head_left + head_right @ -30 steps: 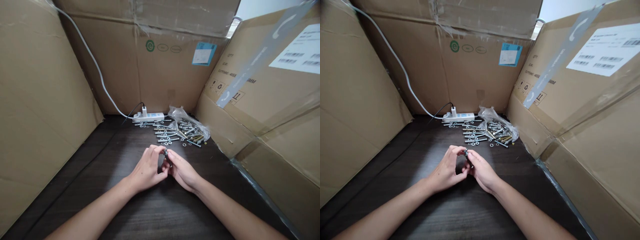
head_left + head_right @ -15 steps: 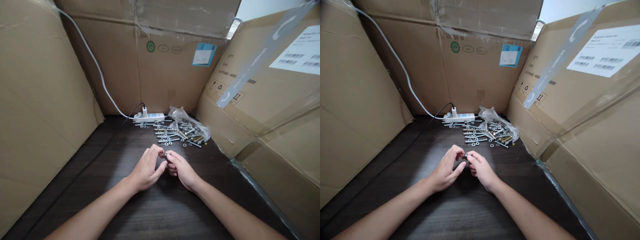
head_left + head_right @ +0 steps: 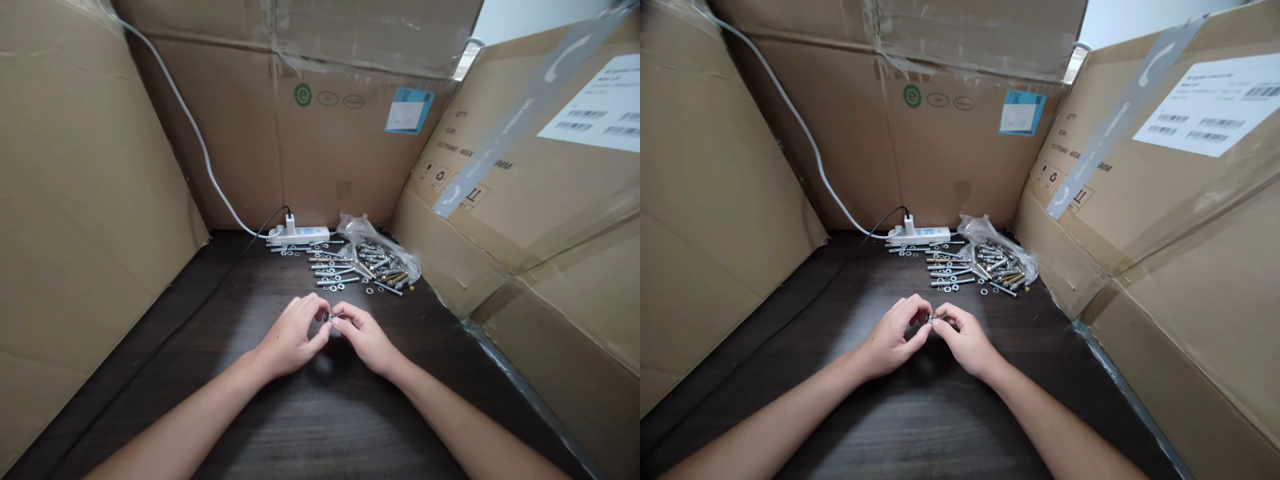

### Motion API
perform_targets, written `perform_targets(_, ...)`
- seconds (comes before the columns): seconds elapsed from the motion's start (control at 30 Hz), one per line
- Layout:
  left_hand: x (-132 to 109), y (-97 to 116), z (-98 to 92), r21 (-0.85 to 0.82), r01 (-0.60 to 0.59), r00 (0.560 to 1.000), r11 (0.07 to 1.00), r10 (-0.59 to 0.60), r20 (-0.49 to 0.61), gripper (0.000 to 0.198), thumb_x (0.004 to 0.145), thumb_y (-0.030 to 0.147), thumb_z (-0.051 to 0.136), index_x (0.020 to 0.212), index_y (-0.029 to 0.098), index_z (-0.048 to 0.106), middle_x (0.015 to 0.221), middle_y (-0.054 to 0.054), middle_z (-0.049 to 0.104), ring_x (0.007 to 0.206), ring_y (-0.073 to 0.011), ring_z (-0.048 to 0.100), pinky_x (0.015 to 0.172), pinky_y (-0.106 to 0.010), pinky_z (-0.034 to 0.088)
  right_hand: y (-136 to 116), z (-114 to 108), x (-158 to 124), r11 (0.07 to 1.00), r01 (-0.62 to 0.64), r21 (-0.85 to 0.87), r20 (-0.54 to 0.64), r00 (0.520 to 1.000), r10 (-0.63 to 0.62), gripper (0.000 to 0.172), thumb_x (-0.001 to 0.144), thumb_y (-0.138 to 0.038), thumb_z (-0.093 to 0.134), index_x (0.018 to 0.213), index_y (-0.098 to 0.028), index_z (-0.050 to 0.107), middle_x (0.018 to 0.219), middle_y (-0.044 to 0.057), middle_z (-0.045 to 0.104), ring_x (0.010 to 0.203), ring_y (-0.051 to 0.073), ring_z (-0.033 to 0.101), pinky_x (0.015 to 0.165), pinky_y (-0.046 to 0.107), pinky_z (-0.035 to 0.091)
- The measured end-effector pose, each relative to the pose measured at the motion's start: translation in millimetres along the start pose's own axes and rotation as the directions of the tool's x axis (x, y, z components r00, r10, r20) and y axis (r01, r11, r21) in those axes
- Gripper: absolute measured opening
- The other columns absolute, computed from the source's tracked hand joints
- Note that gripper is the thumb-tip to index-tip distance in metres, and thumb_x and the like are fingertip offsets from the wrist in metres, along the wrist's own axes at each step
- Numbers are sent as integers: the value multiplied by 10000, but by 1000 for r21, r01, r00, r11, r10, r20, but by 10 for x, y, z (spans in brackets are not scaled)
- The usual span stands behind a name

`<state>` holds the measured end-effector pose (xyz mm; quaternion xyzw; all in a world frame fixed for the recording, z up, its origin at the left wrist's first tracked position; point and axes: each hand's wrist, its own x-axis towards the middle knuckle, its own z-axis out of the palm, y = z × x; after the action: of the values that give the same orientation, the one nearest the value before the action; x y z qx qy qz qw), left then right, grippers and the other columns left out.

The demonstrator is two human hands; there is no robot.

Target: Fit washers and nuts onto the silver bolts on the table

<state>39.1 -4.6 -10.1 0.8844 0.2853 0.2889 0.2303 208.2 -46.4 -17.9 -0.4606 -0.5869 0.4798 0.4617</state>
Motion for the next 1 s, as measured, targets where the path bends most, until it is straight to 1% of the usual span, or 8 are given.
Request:
perform_targets(0.1, -2, -35, 24, -23, 50, 998, 998, -50, -27, 60, 866, 235, 462, 911, 196, 468, 827, 0, 534, 748, -148, 492, 705, -279, 393, 14, -21, 6, 998, 20, -56, 1, 1000, -20, 173, 834, -349, 525, 784, -187, 557, 693, -20, 488, 653, 124, 423, 645, 259, 348)
perform_targets(0.2, 6, -57, 43, -102, 110, 993, 989, -114, -37, 108, 915, 244, 372, 938, 195, 465, 818, 2, 528, 732, -138, 495, 696, -270, 394, 28, -48, 11, 992, 18, -121, -45, 999, -24, 152, 838, -326, 518, 789, -188, 558, 661, -32, 459, 630, 120, 402, 616, 252, 329)
perform_targets(0.3, 13, -57, 47, -208, 145, 989, 967, -146, 9, 186, 952, 260, 292, 944, 192, 465, 804, 4, 512, 724, -130, 489, 690, -259, 395, 39, -65, 12, 986, 1, -164, -79, 997, -15, 167, 847, -339, 512, 809, -187, 572, 653, -37, 450, 621, 117, 399, 603, 246, 323)
perform_targets(0.37, 11, -47, 43, -266, 173, 985, 948, -167, 43, 194, 958, 280, 288, 952, 192, 461, 772, 11, 494, 698, -127, 473, 661, -251, 388, 46, -66, 10, 984, 2, -176, -84, 996, -17, 185, 854, -352, 508, 820, -185, 583, 658, -36, 460, 618, 117, 405, 607, 246, 327)
perform_targets(0.53, -14, -32, 59, -402, 185, 983, 897, -169, 75, 163, 956, 296, 307, 1034, 200, 413, 739, 22, 452, 655, -119, 431, 636, -247, 382, 50, -45, -8, 980, 40, -197, -52, 997, -51, 207, 869, -364, 498, 866, -186, 603, 704, -17, 543, 641, 129, 462, 632, 252, 358)
perform_targets(0.67, -24, -38, 85, -483, 191, 981, 855, -164, 100, 146, 957, 309, 299, 1020, 204, 379, 702, 33, 425, 640, -117, 423, 619, -238, 378, 31, -31, -27, 974, 49, -223, -5, 999, -51, 194, 871, -354, 502, 901, -189, 601, 718, -6, 580, 653, 136, 498, 646, 261, 383)
perform_targets(0.83, 0, -44, 64, -429, 213, 977, 878, -197, 82, 132, 942, 317, 349, 935, 199, 407, 685, 44, 421, 623, -108, 417, 596, -223, 364, 15, -28, -42, 972, 69, -224, -3, 997, -72, 178, 860, -362, 522, 871, -195, 584, 679, -19, 548, 617, 124, 471, 591, 245, 364)
perform_targets(1.0, 20, -85, 52, -277, 188, 982, 942, -170, 88, 269, 953, 339, 328, 759, 185, 432, 679, 40, 438, 629, -105, 415, 598, -225, 333, 16, -29, -48, 966, 58, -252, -15, 998, -64, 160, 856, -347, 525, 880, -195, 569, 625, -38, 484, 566, 108, 415, 541, 234, 320)
